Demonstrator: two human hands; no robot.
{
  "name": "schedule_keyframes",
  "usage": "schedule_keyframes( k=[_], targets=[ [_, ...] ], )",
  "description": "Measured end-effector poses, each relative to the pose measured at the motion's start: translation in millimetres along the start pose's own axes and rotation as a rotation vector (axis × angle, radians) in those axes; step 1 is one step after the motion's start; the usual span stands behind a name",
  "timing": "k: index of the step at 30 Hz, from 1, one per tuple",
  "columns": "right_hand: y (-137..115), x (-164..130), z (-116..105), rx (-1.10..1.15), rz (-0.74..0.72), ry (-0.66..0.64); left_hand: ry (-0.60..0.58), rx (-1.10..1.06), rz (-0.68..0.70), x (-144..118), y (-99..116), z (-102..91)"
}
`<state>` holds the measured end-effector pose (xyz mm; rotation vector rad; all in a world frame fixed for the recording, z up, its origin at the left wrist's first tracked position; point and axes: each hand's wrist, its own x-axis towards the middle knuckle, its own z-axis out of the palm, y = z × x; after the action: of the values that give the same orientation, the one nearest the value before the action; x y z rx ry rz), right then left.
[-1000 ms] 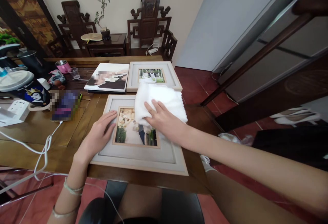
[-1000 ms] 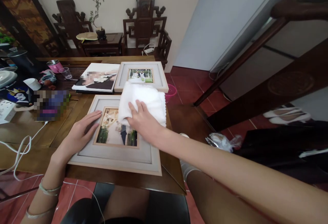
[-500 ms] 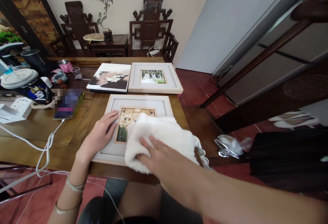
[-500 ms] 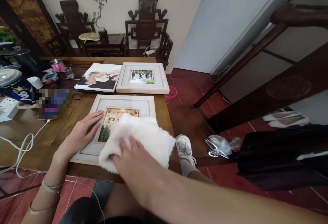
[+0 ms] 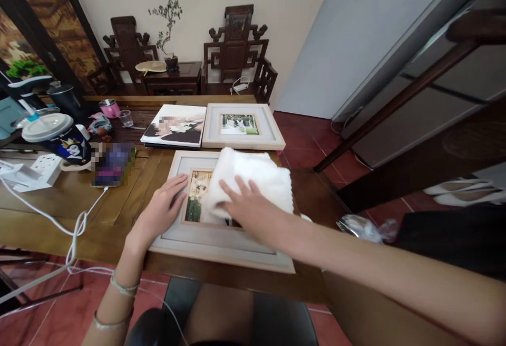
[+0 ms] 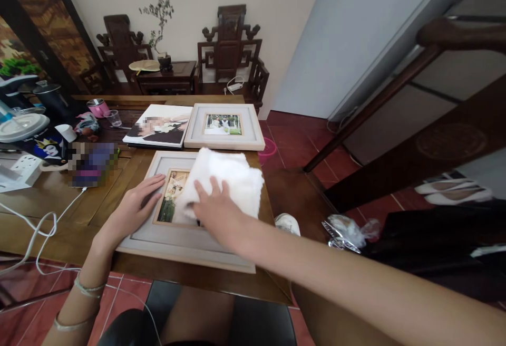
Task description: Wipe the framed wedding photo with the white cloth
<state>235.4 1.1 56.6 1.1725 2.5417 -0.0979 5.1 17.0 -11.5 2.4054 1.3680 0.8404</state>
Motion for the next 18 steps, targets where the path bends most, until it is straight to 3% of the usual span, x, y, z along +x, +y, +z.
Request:
schedule_keyframes(
  k=[3,6,9,18],
  targets=[
    [-26.2,-31.9,-16.2,0.146,-0.104,-0.218,0.002,0.013,0.008,-0.5,-1.0,1.0],
    [-37.7,-47.5,-25.6,0.240,-0.184,-0.297,0.005,0.021,0.014,-0.9,-1.5,1.2],
    [-32.8,-37.0,-18.8,0.280,-0.191,-0.217,0.002,0.023,0.018,-1.2,-1.5,0.7],
    [20.0,43.4,14.0,0.101,-0.073,0.181,0.005,0.014,0.020,-1.2,-0.4,0.5]
  ],
)
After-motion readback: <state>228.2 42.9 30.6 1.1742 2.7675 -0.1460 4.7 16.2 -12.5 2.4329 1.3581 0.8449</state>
